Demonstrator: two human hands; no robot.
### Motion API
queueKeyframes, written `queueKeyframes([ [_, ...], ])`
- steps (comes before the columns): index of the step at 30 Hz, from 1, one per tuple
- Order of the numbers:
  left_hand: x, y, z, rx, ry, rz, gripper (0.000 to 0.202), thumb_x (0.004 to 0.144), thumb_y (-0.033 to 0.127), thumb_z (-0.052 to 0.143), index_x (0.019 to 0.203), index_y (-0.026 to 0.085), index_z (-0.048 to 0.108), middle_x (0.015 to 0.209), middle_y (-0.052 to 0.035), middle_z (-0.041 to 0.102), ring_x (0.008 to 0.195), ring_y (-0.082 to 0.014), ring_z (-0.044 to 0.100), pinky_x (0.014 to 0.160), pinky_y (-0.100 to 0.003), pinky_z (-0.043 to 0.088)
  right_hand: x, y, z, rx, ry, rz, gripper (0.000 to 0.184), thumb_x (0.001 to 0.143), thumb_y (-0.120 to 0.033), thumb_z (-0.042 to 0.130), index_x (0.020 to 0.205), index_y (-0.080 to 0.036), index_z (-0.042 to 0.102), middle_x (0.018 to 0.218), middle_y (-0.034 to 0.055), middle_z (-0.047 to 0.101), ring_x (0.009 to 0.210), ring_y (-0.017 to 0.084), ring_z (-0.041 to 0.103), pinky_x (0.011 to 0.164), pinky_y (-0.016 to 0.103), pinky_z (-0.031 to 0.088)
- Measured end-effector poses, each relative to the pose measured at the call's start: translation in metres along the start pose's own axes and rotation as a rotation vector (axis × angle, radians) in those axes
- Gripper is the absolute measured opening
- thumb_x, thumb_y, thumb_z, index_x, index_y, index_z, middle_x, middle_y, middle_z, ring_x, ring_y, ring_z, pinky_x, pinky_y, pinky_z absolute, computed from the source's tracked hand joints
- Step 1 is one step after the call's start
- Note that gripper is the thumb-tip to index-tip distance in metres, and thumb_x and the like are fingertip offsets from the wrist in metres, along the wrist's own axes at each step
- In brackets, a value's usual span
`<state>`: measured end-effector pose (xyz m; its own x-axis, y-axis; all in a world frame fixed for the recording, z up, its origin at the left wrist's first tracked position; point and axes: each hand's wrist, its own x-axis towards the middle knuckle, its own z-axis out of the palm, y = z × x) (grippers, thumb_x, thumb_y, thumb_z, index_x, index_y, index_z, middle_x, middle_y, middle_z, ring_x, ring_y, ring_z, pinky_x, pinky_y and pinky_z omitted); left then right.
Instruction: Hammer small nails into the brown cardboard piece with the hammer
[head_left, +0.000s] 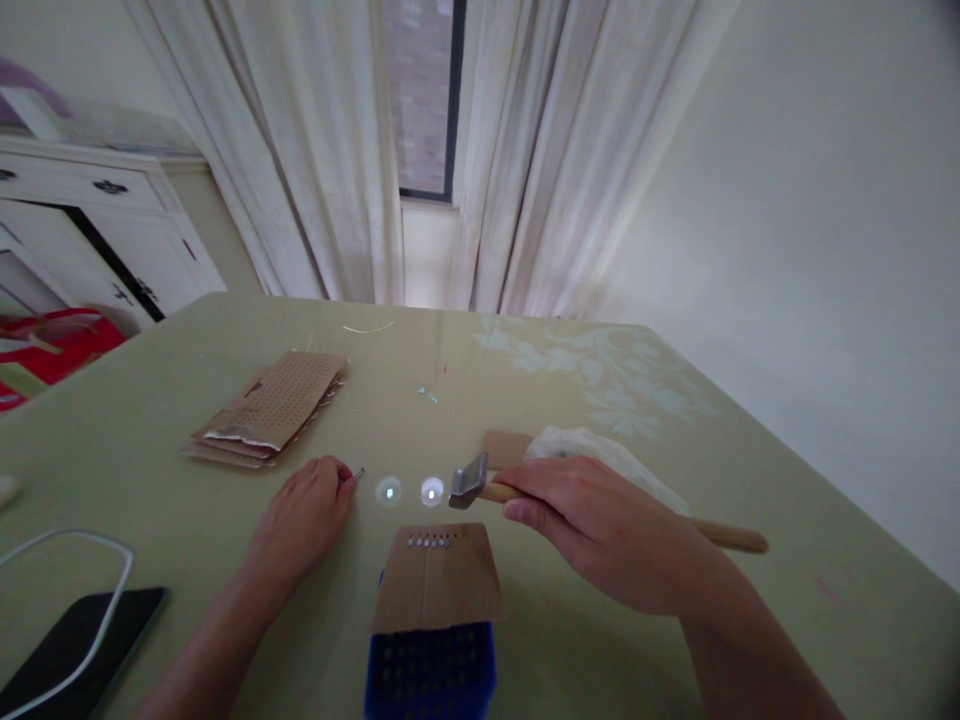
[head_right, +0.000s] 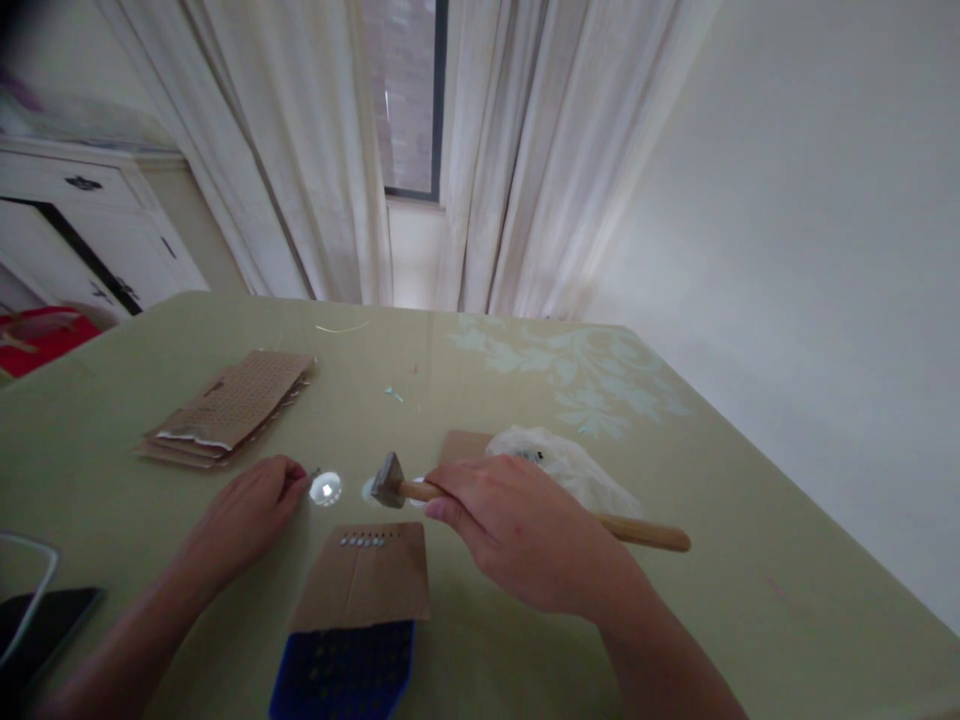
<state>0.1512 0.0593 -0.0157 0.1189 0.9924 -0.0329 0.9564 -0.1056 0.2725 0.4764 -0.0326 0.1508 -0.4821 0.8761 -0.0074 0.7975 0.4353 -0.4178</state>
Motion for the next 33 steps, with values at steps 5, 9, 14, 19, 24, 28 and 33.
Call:
queueKeyframes([
  [5,-0.002,0.000,0.000,0.006,0.003,0.036,0.021,0.102,0.028,0.045,0.096,0.021,0.063,0.105,-0.0158,0.076,0.104,-0.0328,0.073,0.095,-0.043,0.051,0.000,0.001,-0.001,0.005,0.011,0.012,0.032,0.117,-0.034,0.052,0.129,-0.022,0.080,0.125,0.0101,0.083,0.110,0.029,0.074,0.097,0.042,0.053],
  [9,-0.004,0.002,0.000,-0.016,0.014,0.034,0.020,0.101,0.027,0.044,0.094,0.021,0.062,0.103,-0.0154,0.076,0.102,-0.0324,0.072,0.095,-0.043,0.051,0.000,0.002,-0.001,0.002,-0.014,0.021,0.033,0.118,-0.033,0.051,0.132,-0.021,0.078,0.124,0.0105,0.082,0.111,0.030,0.074,0.098,0.044,0.052],
  [14,-0.005,0.005,-0.003,-0.074,0.042,0.021,0.020,0.099,0.026,0.043,0.090,0.022,0.061,0.100,-0.0165,0.075,0.099,-0.0340,0.072,0.093,-0.046,0.052,0.001,0.000,-0.002,0.006,-0.050,0.045,0.032,0.117,-0.031,0.053,0.132,-0.019,0.078,0.122,0.0105,0.082,0.112,0.031,0.073,0.099,0.046,0.051],
  [19,-0.005,0.015,-0.015,-0.193,0.099,0.032,0.025,0.102,0.032,0.041,0.098,0.021,0.064,0.099,-0.0132,0.076,0.098,-0.0316,0.072,0.091,-0.044,0.056,0.001,0.000,-0.004,0.012,-0.044,0.052,0.032,0.117,-0.032,0.052,0.130,-0.019,0.078,0.122,0.0108,0.081,0.112,0.031,0.073,0.098,0.044,0.050],
  [24,-0.026,0.051,-0.035,-0.745,0.095,0.216,0.030,0.107,0.048,0.051,0.116,0.024,0.068,0.102,-0.0058,0.076,0.091,-0.0233,0.072,0.080,-0.033,0.058,0.003,0.000,-0.003,-0.006,-0.054,0.064,0.032,0.118,-0.034,0.052,0.121,-0.019,0.079,0.113,0.0098,0.081,0.106,0.029,0.072,0.094,0.042,0.049],
  [28,-0.051,0.080,-0.042,-0.843,0.045,0.346,0.021,0.106,0.041,0.059,0.099,0.026,0.071,0.092,-0.0033,0.076,0.090,-0.0221,0.070,0.080,-0.032,0.056,0.003,0.002,-0.003,-0.030,-0.077,0.060,0.031,0.118,-0.034,0.051,0.120,-0.019,0.078,0.110,0.0090,0.081,0.104,0.028,0.071,0.092,0.041,0.047],
  [33,-0.059,0.088,-0.037,-0.738,0.047,0.409,0.013,0.102,0.036,0.066,0.097,0.028,0.076,0.097,-0.0034,0.079,0.094,-0.0243,0.072,0.085,-0.034,0.057,0.002,0.004,-0.004,-0.048,-0.088,0.039,0.030,0.118,-0.032,0.051,0.120,-0.018,0.077,0.113,0.0091,0.081,0.104,0.028,0.072,0.090,0.040,0.045],
])
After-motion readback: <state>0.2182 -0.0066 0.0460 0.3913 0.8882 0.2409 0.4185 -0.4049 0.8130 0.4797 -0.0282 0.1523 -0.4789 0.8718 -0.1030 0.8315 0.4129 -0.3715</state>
